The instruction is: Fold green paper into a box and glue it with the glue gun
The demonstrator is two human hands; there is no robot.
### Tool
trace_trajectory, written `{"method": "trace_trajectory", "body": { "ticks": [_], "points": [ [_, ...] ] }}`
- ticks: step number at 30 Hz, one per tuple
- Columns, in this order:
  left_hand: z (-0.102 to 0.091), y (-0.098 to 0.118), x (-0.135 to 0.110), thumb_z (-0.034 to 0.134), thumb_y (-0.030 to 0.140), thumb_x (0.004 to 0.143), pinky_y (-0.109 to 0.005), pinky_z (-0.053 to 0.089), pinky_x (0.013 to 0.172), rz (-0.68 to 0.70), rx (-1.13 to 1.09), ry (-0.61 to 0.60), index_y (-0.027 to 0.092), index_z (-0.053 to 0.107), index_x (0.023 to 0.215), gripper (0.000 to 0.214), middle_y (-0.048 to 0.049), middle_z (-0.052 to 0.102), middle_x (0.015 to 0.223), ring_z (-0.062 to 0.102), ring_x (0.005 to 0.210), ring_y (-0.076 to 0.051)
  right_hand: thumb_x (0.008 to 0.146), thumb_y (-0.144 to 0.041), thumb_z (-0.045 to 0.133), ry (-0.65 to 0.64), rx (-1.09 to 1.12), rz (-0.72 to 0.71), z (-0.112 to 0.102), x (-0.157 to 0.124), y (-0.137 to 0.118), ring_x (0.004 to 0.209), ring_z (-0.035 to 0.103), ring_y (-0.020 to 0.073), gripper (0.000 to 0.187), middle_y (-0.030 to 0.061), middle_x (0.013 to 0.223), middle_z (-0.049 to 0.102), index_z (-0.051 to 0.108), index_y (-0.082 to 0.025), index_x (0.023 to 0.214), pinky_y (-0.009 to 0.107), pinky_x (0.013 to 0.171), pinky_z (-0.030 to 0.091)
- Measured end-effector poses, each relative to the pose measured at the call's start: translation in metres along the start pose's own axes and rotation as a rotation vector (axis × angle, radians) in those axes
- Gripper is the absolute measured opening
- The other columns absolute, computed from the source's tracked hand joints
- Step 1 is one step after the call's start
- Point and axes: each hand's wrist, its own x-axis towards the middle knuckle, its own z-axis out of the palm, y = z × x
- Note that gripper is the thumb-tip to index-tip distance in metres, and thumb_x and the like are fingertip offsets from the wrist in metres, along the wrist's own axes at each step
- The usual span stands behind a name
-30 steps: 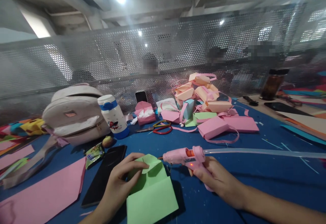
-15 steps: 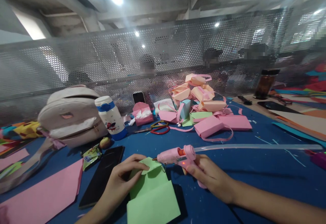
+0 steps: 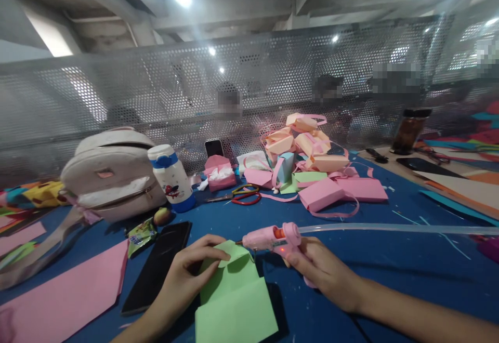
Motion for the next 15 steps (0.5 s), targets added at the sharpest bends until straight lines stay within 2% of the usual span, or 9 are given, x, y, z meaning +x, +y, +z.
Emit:
{"method": "trace_trajectory", "body": {
  "ticks": [9,15],
  "points": [
    [0.0001,-0.0043,-0.0026,0.058,0.011,0.083,-0.026,0.052,0.073,-0.024,-0.007,-0.003,0.022,0.078,0.083,0.023,-0.0076,0.071,0.096,0.07,0.086,-0.019,0.094,-0.068,0.035,-0.01,-0.032,-0.005,-0.0003,0.0007,0.0011,0.052,0.033,0.0098,0.054,-0.0051,0.063,0.029,0.04,-0.02,0.069,0.022,0.047,0.029],
    [0.0003,-0.004,-0.0027,0.057,0.009,0.082,-0.026,0.051,0.076,-0.025,-0.016,-0.001,0.022,0.078,0.083,0.024,-0.0066,0.071,0.096,0.069,0.089,-0.018,0.093,-0.069,0.036,0.018,-0.071,-0.009,-0.0003,-0.0007,0.0006,0.052,0.035,0.0103,0.055,-0.0045,0.063,0.032,0.042,-0.02,0.068,0.022,0.047,0.032]
  ]
}}
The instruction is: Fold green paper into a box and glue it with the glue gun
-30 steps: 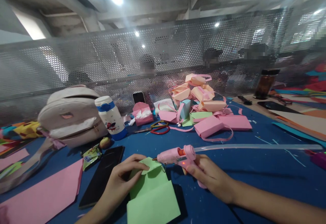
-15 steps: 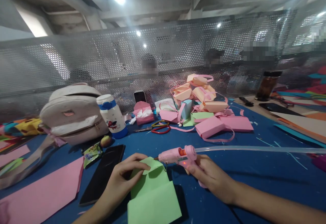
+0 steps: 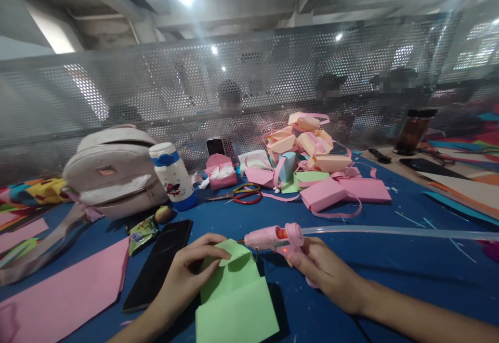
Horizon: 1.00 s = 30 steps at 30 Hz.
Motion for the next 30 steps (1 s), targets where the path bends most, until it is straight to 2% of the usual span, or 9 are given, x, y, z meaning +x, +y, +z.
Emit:
{"method": "trace_trajectory", "body": {
  "ticks": [9,18,25,30],
  "points": [
    [-0.0009,-0.001,-0.0012,0.057,0.01,0.082,-0.024,0.05,0.07,-0.018,-0.006,-0.005,0.021,0.078,0.083,0.024,-0.0081,0.07,0.097,0.069,0.087,-0.018,0.092,-0.071,0.035,0.004,-0.026,0.011,-0.0007,0.0004,-0.0016,0.053,0.037,0.0111,0.056,-0.0038,0.063,0.034,0.041,-0.021,0.067,0.024,0.049,0.035],
    [-0.0008,-0.0029,-0.0008,0.057,0.009,0.082,-0.024,0.049,0.075,-0.02,-0.017,-0.004,0.022,0.078,0.083,0.026,-0.0063,0.07,0.098,0.069,0.09,-0.017,0.092,-0.07,0.036,-0.022,0.007,-0.003,-0.0014,0.0008,0.0042,0.052,0.035,0.0109,0.054,-0.0048,0.064,0.031,0.041,-0.021,0.071,0.023,0.048,0.033],
    [-0.0005,-0.0032,-0.0007,0.057,0.01,0.082,-0.025,0.05,0.075,-0.026,-0.033,0.003,0.022,0.078,0.083,0.025,-0.0065,0.07,0.098,0.069,0.089,-0.018,0.093,-0.068,0.034,-0.026,-0.035,-0.007,-0.0014,-0.0002,-0.0006,0.055,0.041,0.0125,0.053,-0.0034,0.065,0.035,0.042,-0.021,0.07,0.025,0.053,0.039],
    [-0.0005,-0.0042,-0.0008,0.057,0.01,0.083,-0.024,0.05,0.075,-0.015,-0.008,0.018,0.022,0.078,0.083,0.024,-0.0065,0.07,0.097,0.069,0.089,-0.017,0.093,-0.068,0.035,-0.008,-0.035,-0.009,-0.0019,0.0001,-0.0017,0.053,0.041,0.0123,0.053,-0.0035,0.063,0.035,0.043,-0.021,0.069,0.024,0.05,0.04]
  ]
}}
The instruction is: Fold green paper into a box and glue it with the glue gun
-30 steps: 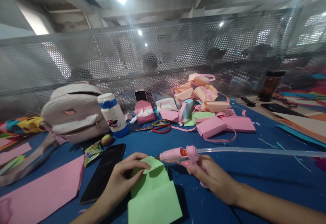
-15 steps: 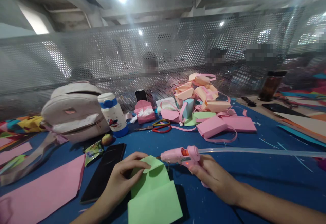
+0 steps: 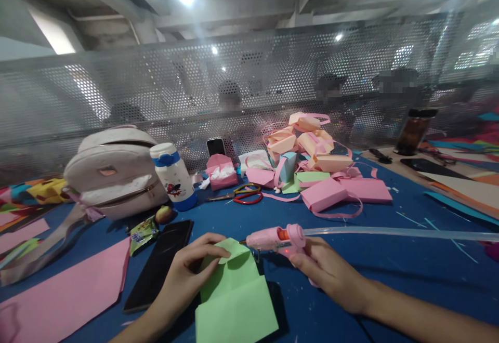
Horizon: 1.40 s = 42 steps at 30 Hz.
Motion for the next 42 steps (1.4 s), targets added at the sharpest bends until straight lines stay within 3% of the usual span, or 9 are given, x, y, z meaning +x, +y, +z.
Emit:
{"method": "trace_trajectory", "body": {
  "ticks": [8,12,16,22,29,35,42],
  "points": [
    [-0.001,0.0,0.001,0.058,0.011,0.084,-0.023,0.051,0.076,0.025,0.008,0.017,0.023,0.077,0.084,0.023,-0.0051,0.071,0.095,0.069,0.088,-0.016,0.093,-0.064,0.039,0.038,-0.021,-0.003,-0.002,-0.002,0.0,0.057,0.05,0.0148,0.054,0.0,0.066,0.044,0.057,-0.018,0.074,0.026,0.053,0.046],
    [-0.001,-0.001,0.0,0.058,0.012,0.085,-0.022,0.051,0.074,0.025,0.0,0.023,0.023,0.077,0.084,0.022,-0.0047,0.071,0.094,0.069,0.086,-0.015,0.094,-0.065,0.036,0.054,-0.094,-0.026,-0.004,-0.002,-0.004,0.055,0.047,0.0145,0.059,0.0002,0.064,0.045,0.062,-0.016,0.074,0.025,0.052,0.045],
    [-0.002,-0.001,-0.001,0.058,0.011,0.086,-0.021,0.051,0.073,0.029,0.001,0.039,0.024,0.077,0.085,0.023,-0.0042,0.071,0.094,0.069,0.086,-0.015,0.095,-0.063,0.035,0.076,-0.144,-0.053,-0.007,-0.002,-0.006,0.061,0.051,0.0164,0.058,0.0031,0.07,0.054,0.068,-0.016,0.086,0.026,0.057,0.047],
    [-0.003,0.001,0.0,0.057,0.009,0.083,-0.022,0.053,0.072,0.036,0.048,0.067,0.023,0.077,0.082,0.025,-0.0051,0.072,0.092,0.07,0.085,-0.016,0.095,-0.059,0.041,0.05,-0.156,-0.043,-0.011,-0.003,-0.002,0.058,0.052,0.016,0.052,0.0039,0.07,0.058,0.07,-0.019,0.08,0.024,0.051,0.047],
    [-0.003,0.003,0.001,0.056,0.012,0.084,-0.025,0.055,0.07,0.026,0.069,0.052,0.02,0.077,0.082,0.022,-0.0075,0.073,0.091,0.071,0.081,-0.017,0.094,-0.059,0.044,0.038,-0.029,-0.017,-0.011,-0.005,0.004,0.056,0.049,0.013,0.049,0.0035,0.075,0.058,0.07,-0.017,0.097,0.022,0.05,0.046],
    [-0.002,0.004,0.003,0.057,0.01,0.084,-0.024,0.054,0.071,0.043,0.066,0.037,0.021,0.077,0.082,0.023,-0.0072,0.073,0.092,0.071,0.082,-0.017,0.096,-0.059,0.041,0.031,-0.032,-0.019,-0.008,-0.003,-0.006,0.056,0.044,0.0125,0.051,0.0006,0.067,0.048,0.064,-0.018,0.077,0.022,0.05,0.043],
    [-0.001,0.004,0.003,0.056,0.009,0.085,-0.023,0.053,0.071,0.066,0.063,0.035,0.021,0.077,0.083,0.024,-0.0066,0.072,0.092,0.07,0.083,-0.017,0.093,-0.066,0.037,0.049,-0.114,-0.021,-0.007,-0.002,-0.007,0.058,0.05,0.0161,0.059,0.0029,0.066,0.051,0.065,-0.017,0.077,0.025,0.053,0.047]
  ]
}}
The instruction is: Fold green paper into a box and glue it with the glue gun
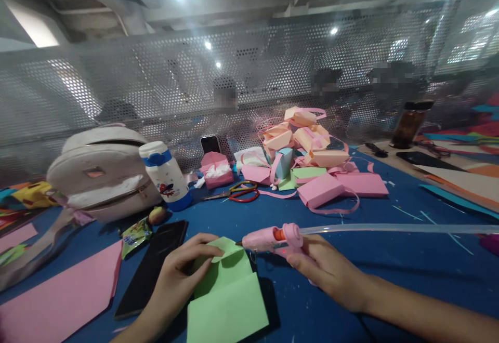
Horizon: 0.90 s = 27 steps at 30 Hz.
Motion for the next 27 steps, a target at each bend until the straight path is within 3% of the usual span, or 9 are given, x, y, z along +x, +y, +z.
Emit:
{"method": "trace_trajectory", "body": {
  "ticks": [8,20,27],
  "points": [
    [-0.001,0.0,0.0,0.056,0.01,0.085,-0.023,0.053,0.07,0.013,0.002,0.028,0.021,0.077,0.083,0.024,-0.006,0.072,0.091,0.07,0.082,-0.016,0.095,-0.062,0.038,0.051,-0.089,-0.072,-0.003,0.0,-0.002,0.068,0.058,0.0216,0.055,0.0084,0.077,0.065,0.073,-0.02,0.084,0.03,0.065,0.051],
    [-0.002,0.005,0.001,0.057,0.011,0.083,-0.025,0.056,0.07,0.005,0.036,0.064,0.021,0.077,0.081,0.022,-0.0069,0.073,0.089,0.071,0.083,-0.018,0.095,-0.056,0.041,0.032,-0.132,-0.099,-0.009,0.001,-0.003,0.057,0.052,0.0196,0.051,0.0043,0.063,0.059,0.067,-0.022,0.067,0.031,0.063,0.051],
    [-0.003,0.003,-0.001,0.057,0.011,0.085,-0.023,0.055,0.07,0.009,0.02,0.062,0.022,0.078,0.084,0.024,-0.0063,0.074,0.09,0.072,0.083,-0.017,0.093,-0.06,0.039,0.043,-0.171,-0.065,-0.013,0.001,-0.004,0.06,0.054,0.0209,0.055,0.0056,0.066,0.06,0.068,-0.021,0.069,0.035,0.069,0.053]
  ]
}}
